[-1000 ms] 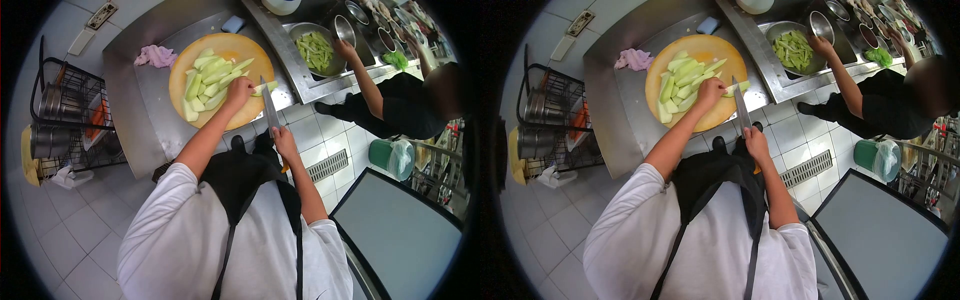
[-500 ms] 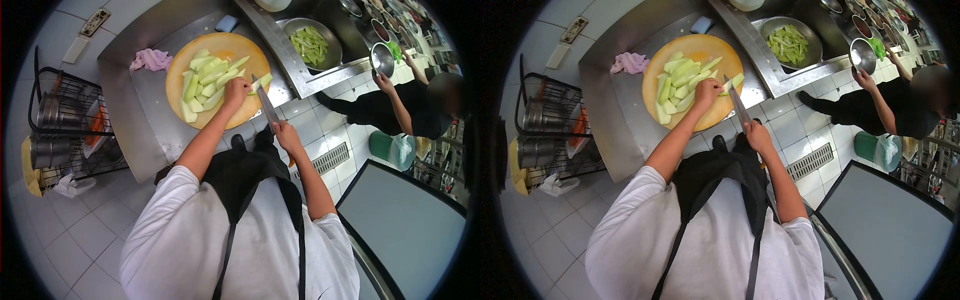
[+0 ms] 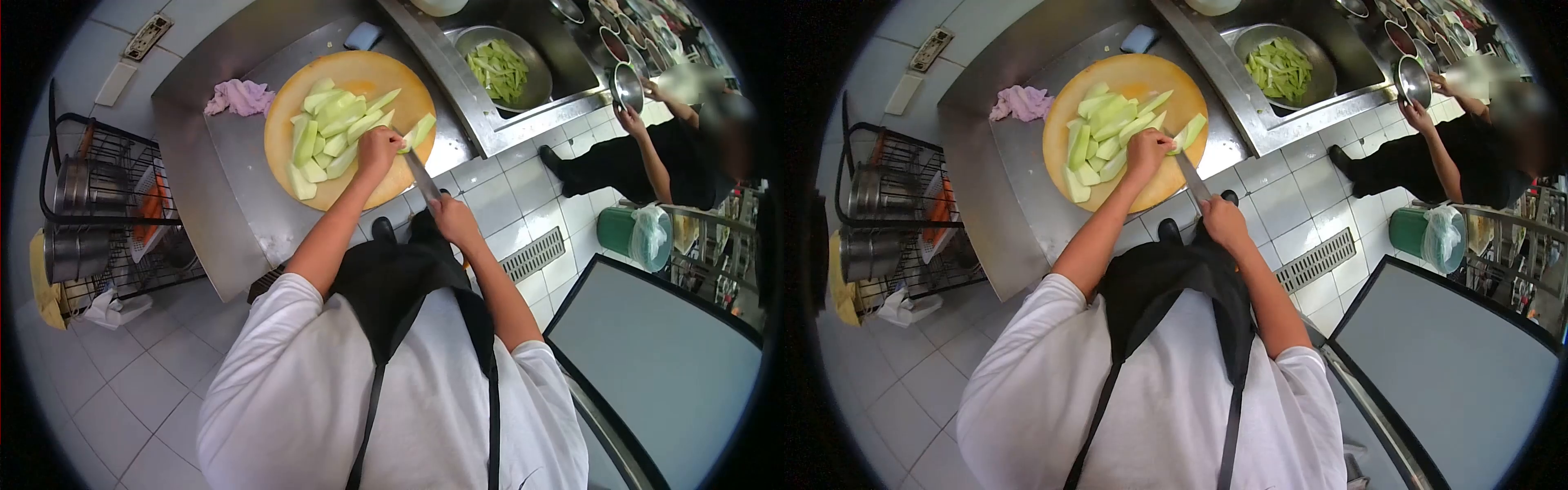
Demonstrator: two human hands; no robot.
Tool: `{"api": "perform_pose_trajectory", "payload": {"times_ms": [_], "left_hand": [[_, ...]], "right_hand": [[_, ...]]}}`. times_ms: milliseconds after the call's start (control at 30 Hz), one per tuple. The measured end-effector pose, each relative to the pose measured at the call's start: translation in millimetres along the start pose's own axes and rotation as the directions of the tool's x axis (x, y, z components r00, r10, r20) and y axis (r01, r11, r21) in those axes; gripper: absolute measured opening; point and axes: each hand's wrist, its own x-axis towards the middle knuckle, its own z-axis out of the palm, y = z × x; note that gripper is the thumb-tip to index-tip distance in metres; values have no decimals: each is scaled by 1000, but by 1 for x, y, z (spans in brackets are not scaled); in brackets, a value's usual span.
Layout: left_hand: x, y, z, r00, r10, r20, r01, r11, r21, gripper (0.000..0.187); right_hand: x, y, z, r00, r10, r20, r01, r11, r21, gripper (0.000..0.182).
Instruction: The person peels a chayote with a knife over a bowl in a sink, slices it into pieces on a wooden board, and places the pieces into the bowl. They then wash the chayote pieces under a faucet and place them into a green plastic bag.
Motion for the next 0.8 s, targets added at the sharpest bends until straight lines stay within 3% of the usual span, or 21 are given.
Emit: {"api": "perform_pose_trajectory", "payload": {"times_ms": [300, 400, 600, 667, 733, 800], "left_hand": [[-23, 4, -3, 997, 72, -21, -68, 988, 141, 22], [-29, 3, -2, 997, 67, -46, -65, 997, 39, 26], [-30, -10, -10, 968, 206, 143, -223, 967, 120, 29], [-35, -11, -14, 957, 263, 125, -275, 956, 99, 29], [-42, -14, -15, 974, 210, 87, -221, 965, 141, 28], [-43, 10, -22, 982, -117, 146, 126, 991, -53, 22]], "right_hand": [[-46, 7, -2, 998, 35, 51, -32, 997, -69, 32], [-57, 5, -10, 998, 22, 52, -16, 993, -115, 31], [-68, 4, -22, 995, 66, 80, -56, 991, -124, 31], [-73, 14, -20, 990, 93, 109, -81, 991, -109, 33], [-79, 26, -20, 983, 124, 139, -113, 990, -82, 35], [-87, 35, -20, 969, 167, 180, -160, 986, -54, 36]]}}
